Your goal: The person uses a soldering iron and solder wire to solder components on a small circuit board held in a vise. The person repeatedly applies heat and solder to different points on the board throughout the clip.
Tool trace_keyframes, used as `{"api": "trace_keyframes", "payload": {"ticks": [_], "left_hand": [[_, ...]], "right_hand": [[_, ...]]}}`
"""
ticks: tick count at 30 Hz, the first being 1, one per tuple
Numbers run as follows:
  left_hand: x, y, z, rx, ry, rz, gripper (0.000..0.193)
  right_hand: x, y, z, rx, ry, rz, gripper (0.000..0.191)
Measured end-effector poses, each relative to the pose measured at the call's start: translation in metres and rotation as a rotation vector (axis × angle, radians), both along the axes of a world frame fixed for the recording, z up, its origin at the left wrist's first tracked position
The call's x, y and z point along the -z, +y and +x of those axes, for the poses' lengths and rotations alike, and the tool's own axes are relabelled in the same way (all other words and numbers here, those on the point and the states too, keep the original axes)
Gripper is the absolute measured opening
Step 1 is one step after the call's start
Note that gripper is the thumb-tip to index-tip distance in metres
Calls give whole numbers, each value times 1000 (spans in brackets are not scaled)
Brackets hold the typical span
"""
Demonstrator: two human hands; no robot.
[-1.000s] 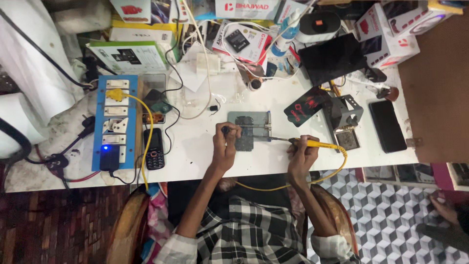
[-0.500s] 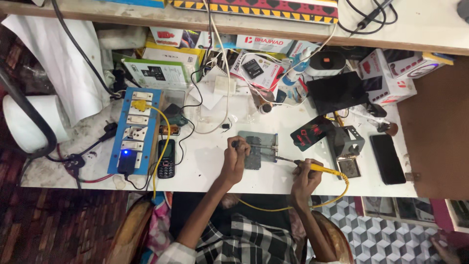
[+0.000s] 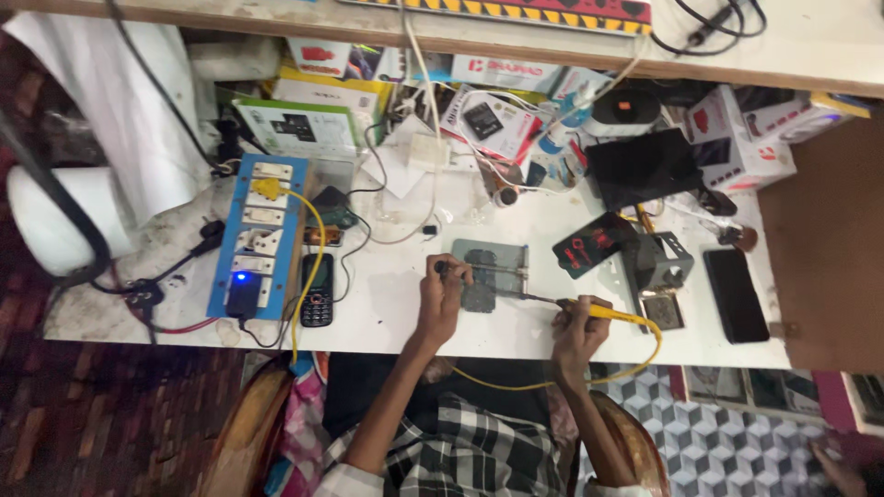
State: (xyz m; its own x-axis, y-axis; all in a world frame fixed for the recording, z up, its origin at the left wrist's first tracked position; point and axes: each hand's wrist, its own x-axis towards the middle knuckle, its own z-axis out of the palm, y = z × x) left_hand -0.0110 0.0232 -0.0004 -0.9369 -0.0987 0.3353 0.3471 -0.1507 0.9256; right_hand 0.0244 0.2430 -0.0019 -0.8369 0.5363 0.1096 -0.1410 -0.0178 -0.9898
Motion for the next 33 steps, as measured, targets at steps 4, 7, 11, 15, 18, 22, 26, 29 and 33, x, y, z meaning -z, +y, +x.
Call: {"api": "trace_keyframes", "payload": {"ticks": [4, 7, 11, 15, 18, 22, 26, 29, 33], "left_hand": [[0, 0, -3, 30, -91, -84, 16], [-5, -2, -10, 52, -71, -172, 23], [-18, -4, -22, 91, -29, -270, 39], [-22, -5, -23, 116, -54, -280, 57], [-17, -6, -20, 129, -65, -273, 63], [-4, -1, -19, 84, 21, -154, 63], [8, 1, -17, 71, -6, -70, 54], [13, -2, -13, 62, -47, -185, 41], [12, -5, -16, 51, -46, -188, 44]], "right_hand": [[0, 0, 2, -4, 19, 28, 19], [-1, -1, 2, -13, 49, 23, 18], [-4, -3, -2, 29, 76, 67, 19], [-5, -3, -4, -3, 28, 126, 20], [-4, -5, -3, -13, 33, 148, 20], [-3, -3, -3, -67, 51, -23, 17], [-3, -2, -3, -43, 53, -101, 18], [-1, -3, -3, -1, 41, -122, 17], [-2, -3, -3, -3, 58, -120, 18]]}}
